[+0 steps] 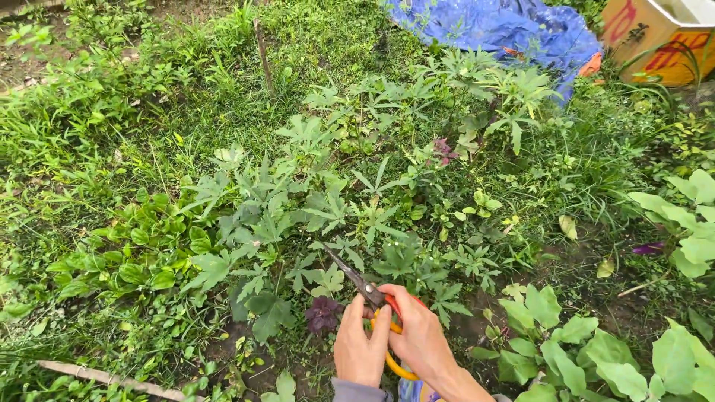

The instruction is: Harvesting lemongrass and other green leaves from a garden using scissors.

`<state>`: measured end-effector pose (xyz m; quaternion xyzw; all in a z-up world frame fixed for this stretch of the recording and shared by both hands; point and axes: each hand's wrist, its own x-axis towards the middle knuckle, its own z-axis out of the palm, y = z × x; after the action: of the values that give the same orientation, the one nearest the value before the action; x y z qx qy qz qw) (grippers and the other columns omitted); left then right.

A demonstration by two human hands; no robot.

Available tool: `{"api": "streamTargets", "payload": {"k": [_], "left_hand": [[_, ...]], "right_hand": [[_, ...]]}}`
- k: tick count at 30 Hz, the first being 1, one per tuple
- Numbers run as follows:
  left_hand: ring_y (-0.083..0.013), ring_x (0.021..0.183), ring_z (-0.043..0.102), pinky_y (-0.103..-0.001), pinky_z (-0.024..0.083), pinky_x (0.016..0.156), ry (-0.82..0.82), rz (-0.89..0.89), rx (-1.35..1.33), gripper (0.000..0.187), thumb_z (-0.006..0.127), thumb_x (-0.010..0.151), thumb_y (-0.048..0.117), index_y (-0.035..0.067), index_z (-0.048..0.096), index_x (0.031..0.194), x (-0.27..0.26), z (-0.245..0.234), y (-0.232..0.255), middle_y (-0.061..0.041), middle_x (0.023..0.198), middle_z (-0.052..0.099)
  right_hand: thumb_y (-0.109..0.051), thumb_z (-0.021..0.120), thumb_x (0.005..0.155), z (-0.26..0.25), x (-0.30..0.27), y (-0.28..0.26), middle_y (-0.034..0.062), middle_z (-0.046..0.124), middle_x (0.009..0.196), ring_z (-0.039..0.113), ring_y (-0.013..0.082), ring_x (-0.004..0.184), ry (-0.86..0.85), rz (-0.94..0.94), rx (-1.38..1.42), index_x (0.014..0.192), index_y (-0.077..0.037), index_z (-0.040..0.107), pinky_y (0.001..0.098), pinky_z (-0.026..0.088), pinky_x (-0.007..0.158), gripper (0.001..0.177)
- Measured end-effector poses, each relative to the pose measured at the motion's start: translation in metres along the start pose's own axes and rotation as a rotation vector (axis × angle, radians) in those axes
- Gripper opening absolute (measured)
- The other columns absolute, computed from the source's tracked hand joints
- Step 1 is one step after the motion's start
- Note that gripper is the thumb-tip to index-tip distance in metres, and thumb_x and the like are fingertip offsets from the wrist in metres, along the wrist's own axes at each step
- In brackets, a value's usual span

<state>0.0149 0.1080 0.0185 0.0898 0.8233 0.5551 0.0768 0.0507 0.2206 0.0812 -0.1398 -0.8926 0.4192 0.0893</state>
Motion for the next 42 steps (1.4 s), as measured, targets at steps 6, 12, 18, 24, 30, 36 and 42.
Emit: {"api": "streamTargets", "payload": {"k": [6,12,18,24,30,36,42], "left_hand": [[-0.0259,0.072,0.069,-0.042,0.054,0.065,-0.026,-0.105,0.235,0.048,0.067,0.086,0.032,0.018,0.064,0.131,0.01,-0.008,0.047,-0.007,0.086,0.066],[-0.0297,0.075,0.07,-0.045,0.053,0.066,-0.106,-0.044,0.315,0.047,0.065,0.088,0.033,0.016,0.065,0.132,0.051,0.053,0.089,-0.009,0.088,0.07],[-0.032,0.079,0.07,-0.046,0.053,0.07,-0.281,-0.004,0.309,0.039,0.068,0.089,0.036,0.011,0.068,0.119,0.096,0.146,0.138,-0.011,0.092,0.072],[-0.0283,0.082,0.07,-0.042,0.054,0.075,-0.366,0.127,0.085,0.047,0.067,0.092,0.029,0.01,0.061,0.135,0.136,0.225,0.196,-0.01,0.091,0.073],[-0.024,0.077,0.069,-0.039,0.054,0.074,-0.327,0.096,0.043,0.037,0.064,0.094,0.018,0.014,0.067,0.13,0.166,0.259,0.219,-0.009,0.088,0.07],[-0.0229,0.079,0.07,-0.038,0.054,0.073,-0.337,0.091,-0.021,0.032,0.063,0.094,0.015,0.014,0.069,0.125,0.197,0.3,0.207,-0.008,0.091,0.07],[-0.0211,0.081,0.071,-0.036,0.055,0.076,-0.304,0.032,-0.046,0.029,0.062,0.095,0.017,0.012,0.07,0.122,0.223,0.317,0.181,-0.008,0.095,0.072]], "right_hand": [[-0.011,0.075,0.085,0.014,0.007,0.034,0.0197,0.065,0.11,0.067,0.0382,0.105,-0.03,-0.078,0.034,0.127,-0.006,0.05,0.0425,0.055,0.086,0.049],[-0.012,0.07,0.089,-0.049,0.043,0.071,0.0207,0.054,0.124,0.057,0.0403,0.119,-0.028,-0.069,-0.061,0.134,-0.001,0.041,0.0448,0.049,0.096,0.054],[-0.014,0.069,0.084,-0.129,0.086,0.128,0.0192,0.059,0.118,0.059,0.0387,0.113,0.128,0.06,-0.112,0.129,-0.004,0.045,0.046,0.049,0.092,0.052],[-0.025,0.06,0.096,-0.206,0.127,0.213,0.0143,0.068,0.094,0.065,0.0257,0.08,0.256,0.491,0.185,0.119,-0.009,0.056,0.0408,0.052,0.069,0.028],[-0.058,0.049,0.095,-0.263,0.228,0.271,0.0051,0.062,0.073,0.061,0.0145,0.057,0.159,0.619,0.777,0.105,-0.01,0.06,0.0302,0.053,0.052,0.051],[-0.074,0.051,0.088,-0.237,0.303,0.337,0.0087,0.061,0.067,0.058,0.0177,0.049,0.133,0.621,0.695,0.099,-0.005,0.061,0.0306,0.046,0.045,0.071],[-0.082,0.053,0.078,-0.239,0.341,0.354,0.0074,0.059,0.067,0.054,0.0181,0.045,0.061,0.811,0.772,0.103,-0.009,0.056,0.0311,0.046,0.043,0.078]]}}
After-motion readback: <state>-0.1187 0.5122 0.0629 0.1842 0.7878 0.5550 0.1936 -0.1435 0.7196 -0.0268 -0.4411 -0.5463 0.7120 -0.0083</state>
